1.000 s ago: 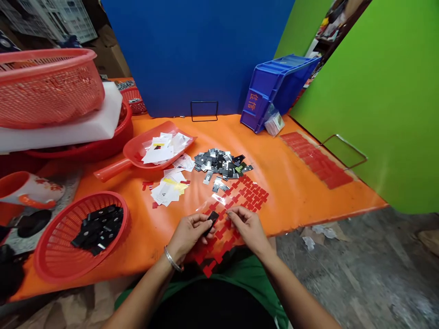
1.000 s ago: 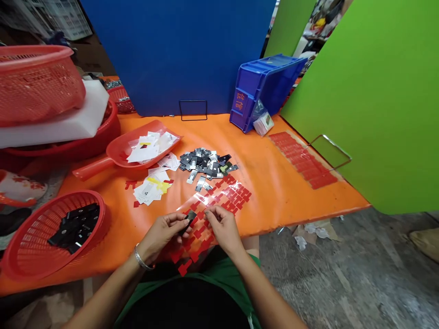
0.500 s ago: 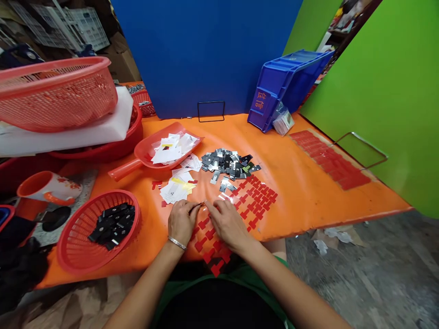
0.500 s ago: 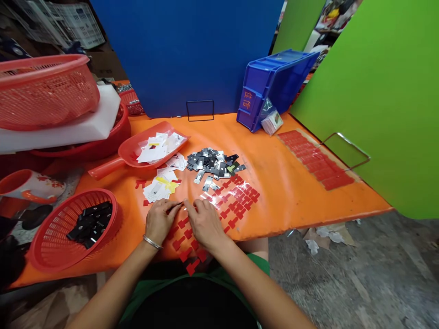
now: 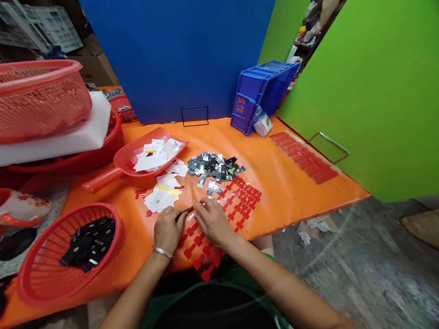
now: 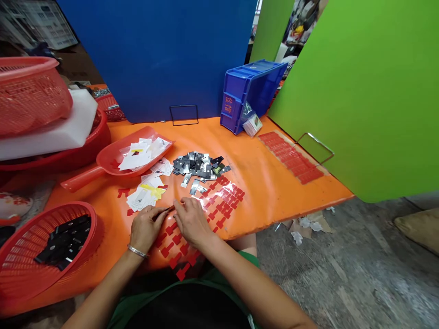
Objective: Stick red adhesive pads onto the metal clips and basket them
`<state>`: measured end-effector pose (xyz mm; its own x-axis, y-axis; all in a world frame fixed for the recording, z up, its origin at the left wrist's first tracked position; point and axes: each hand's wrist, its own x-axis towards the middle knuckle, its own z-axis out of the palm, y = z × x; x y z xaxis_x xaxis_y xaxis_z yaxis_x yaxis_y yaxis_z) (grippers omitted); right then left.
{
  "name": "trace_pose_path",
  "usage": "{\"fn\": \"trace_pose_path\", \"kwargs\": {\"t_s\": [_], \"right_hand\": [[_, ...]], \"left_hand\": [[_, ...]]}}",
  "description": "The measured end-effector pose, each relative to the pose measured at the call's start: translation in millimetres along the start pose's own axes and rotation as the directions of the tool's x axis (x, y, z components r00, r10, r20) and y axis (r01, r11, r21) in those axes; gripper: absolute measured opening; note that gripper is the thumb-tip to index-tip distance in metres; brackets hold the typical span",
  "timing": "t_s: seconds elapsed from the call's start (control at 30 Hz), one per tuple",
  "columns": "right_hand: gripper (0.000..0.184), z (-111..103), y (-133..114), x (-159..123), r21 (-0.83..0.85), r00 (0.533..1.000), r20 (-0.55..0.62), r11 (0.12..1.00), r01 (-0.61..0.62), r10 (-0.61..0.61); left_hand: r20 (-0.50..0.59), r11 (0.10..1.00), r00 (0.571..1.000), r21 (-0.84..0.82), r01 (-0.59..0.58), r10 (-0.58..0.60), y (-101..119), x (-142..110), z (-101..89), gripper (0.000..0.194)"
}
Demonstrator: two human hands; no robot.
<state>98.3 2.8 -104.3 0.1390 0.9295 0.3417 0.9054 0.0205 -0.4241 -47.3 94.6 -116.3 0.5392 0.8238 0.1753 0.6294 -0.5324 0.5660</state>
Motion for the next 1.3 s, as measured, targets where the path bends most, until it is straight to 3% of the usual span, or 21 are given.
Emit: {"fn": "trace_pose_path", "kwargs": {"t_s": [0.1,0.2,0.27,0.37,0.47,0.53,0.7,0.83,1.07,1.3], "right_hand": [[0.020,-21.7,27.8,-5.7,0.175,0.973,-0.153,0.974,-0.142,0.170],[0.010,-44.4,68.4,-12.3,0.224,0.890,-0.203,0.904,-0.364,0.409],[0.009,-53.3,92.5,-15.9,0.182,0.848,-0.213,0.872,-0.454,0.485],[0.009,-54.9,112.4,-18.1,0.083,0.820,-0.172,0.837,-0.541,0.547],[0.010,-49.9,114.9,-16.3,-0.011,0.802,-0.119,0.807,-0.590,0.585],[0.010,-47.9,113.0,-13.6,-0.058,0.791,-0.107,0.790,-0.610,0.603],[0.008,-51.9,110.2,-5.6,-0.141,0.763,-0.062,0.751,-0.645,0.643],[0.010,-52.3,104.4,-5.5,-0.184,0.765,-0.062,0.746,-0.640,0.641],[0.019,-35.9,95.5,-20.8,-0.234,0.847,-0.254,0.820,-0.523,0.468],[0.010,-38.0,102.3,-18.7,-0.006,0.796,-0.265,0.825,-0.565,0.544]], "left_hand": [[-0.002,0.994,0.999,-0.096,0.053,-0.053,4.2,1.6,-4.0,0.022],[0.053,0.921,0.978,-0.328,0.209,-0.203,15.8,4.5,-4.5,0.023],[0.155,0.798,0.953,-0.521,0.301,-0.259,29.1,8.1,-1.3,0.026],[0.328,0.560,0.917,-0.725,0.400,-0.230,55.3,17.1,8.7,0.030],[0.449,0.378,0.871,-0.785,0.491,-0.197,81.0,30.3,24.8,0.031],[0.491,0.321,0.852,-0.789,0.523,-0.181,94.2,40.9,39.1,0.027],[0.528,0.342,0.835,-0.765,0.546,-0.152,112.8,67.2,79.5,0.013],[0.548,0.353,0.821,-0.744,0.567,-0.162,119.8,82.8,100.5,0.014],[0.613,0.296,0.765,-0.707,0.643,-0.197,123.2,94.3,102.5,0.014],[0.634,0.297,0.736,-0.674,0.676,-0.236,126.0,96.2,97.7,0.013]]}}
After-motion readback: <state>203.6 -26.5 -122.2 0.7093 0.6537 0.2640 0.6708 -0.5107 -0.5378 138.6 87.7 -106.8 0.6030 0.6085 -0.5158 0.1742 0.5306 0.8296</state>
